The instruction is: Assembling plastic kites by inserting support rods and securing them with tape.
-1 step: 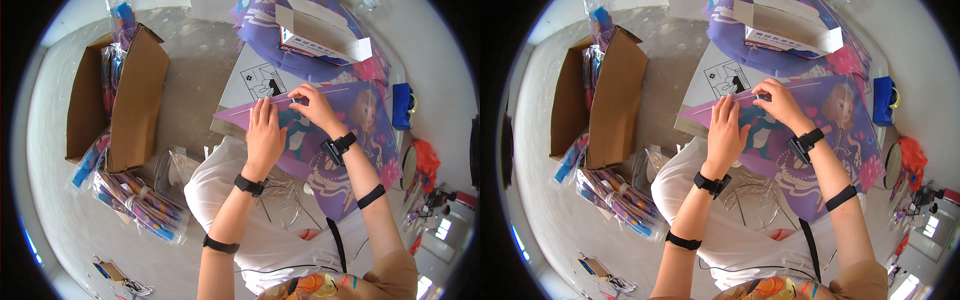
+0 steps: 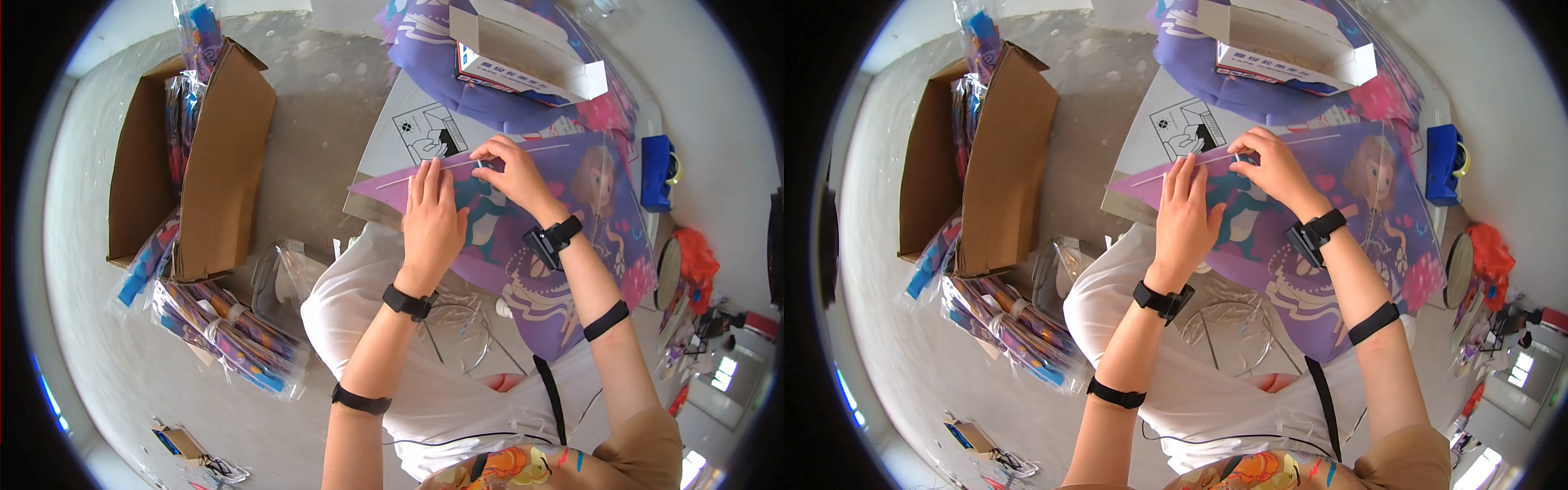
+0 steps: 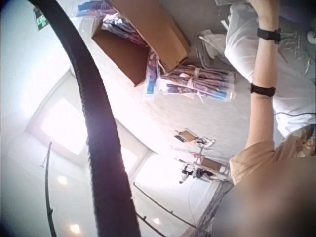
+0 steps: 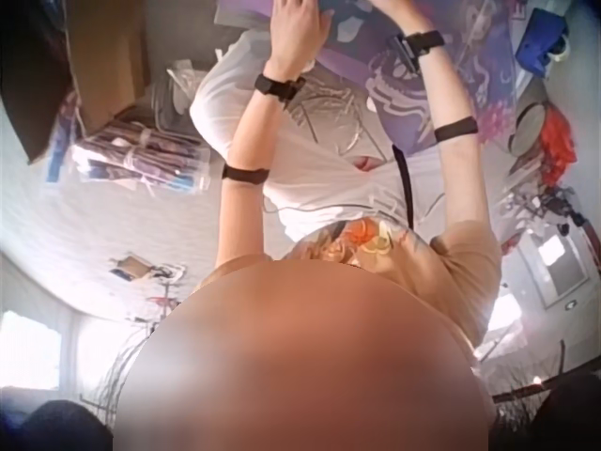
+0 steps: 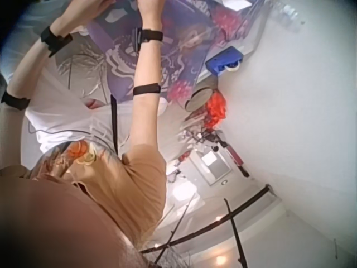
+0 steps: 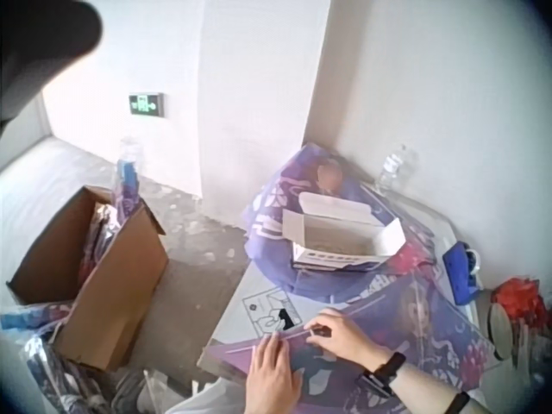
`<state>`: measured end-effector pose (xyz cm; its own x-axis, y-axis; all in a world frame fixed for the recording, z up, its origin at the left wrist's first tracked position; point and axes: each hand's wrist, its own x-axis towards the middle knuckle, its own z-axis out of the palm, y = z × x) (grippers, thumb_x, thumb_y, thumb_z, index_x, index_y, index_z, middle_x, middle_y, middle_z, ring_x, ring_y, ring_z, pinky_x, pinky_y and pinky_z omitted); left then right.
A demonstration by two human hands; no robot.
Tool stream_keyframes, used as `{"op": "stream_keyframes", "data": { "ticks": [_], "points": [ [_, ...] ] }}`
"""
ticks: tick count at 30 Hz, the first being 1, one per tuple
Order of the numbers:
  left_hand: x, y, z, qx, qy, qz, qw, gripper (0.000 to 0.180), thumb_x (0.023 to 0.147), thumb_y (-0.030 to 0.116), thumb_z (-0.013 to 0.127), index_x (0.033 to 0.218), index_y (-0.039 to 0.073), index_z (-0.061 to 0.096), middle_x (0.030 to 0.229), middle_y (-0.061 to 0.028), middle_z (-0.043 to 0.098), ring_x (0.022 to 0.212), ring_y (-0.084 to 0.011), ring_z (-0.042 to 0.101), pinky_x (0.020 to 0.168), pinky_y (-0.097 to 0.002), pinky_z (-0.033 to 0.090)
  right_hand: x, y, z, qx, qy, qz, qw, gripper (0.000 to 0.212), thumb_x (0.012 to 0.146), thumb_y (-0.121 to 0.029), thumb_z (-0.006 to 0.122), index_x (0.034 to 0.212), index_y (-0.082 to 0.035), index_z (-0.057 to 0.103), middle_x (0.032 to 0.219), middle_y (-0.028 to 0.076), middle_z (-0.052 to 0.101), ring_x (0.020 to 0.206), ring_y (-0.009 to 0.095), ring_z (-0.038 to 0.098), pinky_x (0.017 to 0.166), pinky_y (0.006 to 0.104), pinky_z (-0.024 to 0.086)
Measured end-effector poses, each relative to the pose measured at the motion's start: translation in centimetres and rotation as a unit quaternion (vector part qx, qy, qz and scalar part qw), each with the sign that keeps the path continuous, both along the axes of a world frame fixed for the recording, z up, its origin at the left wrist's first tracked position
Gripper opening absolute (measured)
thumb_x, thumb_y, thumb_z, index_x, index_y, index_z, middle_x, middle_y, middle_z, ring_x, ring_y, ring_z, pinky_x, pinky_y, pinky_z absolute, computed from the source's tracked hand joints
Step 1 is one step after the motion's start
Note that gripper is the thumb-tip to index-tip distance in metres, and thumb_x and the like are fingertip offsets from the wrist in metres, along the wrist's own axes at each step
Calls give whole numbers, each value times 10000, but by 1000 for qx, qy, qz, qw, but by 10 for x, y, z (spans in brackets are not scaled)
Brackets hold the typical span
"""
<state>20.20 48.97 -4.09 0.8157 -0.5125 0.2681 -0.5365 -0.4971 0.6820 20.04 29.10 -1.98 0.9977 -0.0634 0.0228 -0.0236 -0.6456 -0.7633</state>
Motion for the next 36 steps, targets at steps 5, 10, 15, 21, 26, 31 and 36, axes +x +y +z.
{"op": "stream_keyframes", "data": {
  "ticks": [5,10,15,21,26,31,36],
  "points": [
    [0,1,0,3,-3,-2,1000,583,767,84,726,1286,-65,506,1431,-229,431,1359,-405,376,1128,-474,344,0,-1,-1,4,20,0,1000,227,787,-27,756,988,-12,651,973,50,614,923,178,646,826,293,520],
    [0,1,2,8,-3,-5,1000,592,759,69,724,1291,-64,502,1436,-225,425,1364,-402,369,1133,-473,339,0,-1,1,1,19,3,1000,226,787,-25,754,987,-11,650,977,52,617,925,180,646,832,293,519],
    [0,1,0,-2,4,-8,1000,591,766,68,722,1296,-66,498,1438,-225,426,1366,-405,365,1132,-469,340,0,-1,2,-3,24,3,1000,236,789,-28,754,999,-11,648,987,55,621,937,184,649,842,296,520],
    [1,2,0,-5,20,-15,1000,596,779,69,715,1310,-66,481,1436,-234,433,1362,-408,372,1132,-463,342,-2,-6,6,-47,-3,32,998,256,779,-32,759,1014,-23,657,1004,58,630,954,190,648,849,309,530],
    [2,2,1,-7,15,-21,1000,655,785,71,713,1359,-68,432,1443,-237,430,1362,-410,373,1131,-463,342,-5,-8,10,-177,-57,58,981,234,766,-103,754,983,-61,675,969,46,641,969,240,611,880,359,477],
    [3,2,2,10,14,-18,1000,691,787,76,707,1384,-94,404,1440,-241,428,1358,-409,375,1130,-449,348,-3,-8,6,-209,-93,68,971,178,764,-114,740,927,-78,677,946,39,641,972,246,598,884,371,445],
    [1,0,2,16,7,-11,1000,679,777,90,709,1364,-100,425,1409,-223,429,1334,-394,392,1108,-431,375,-2,-10,2,-208,-103,74,970,154,764,-108,735,901,-80,670,945,37,639,976,244,595,876,371,439]
  ]
}}
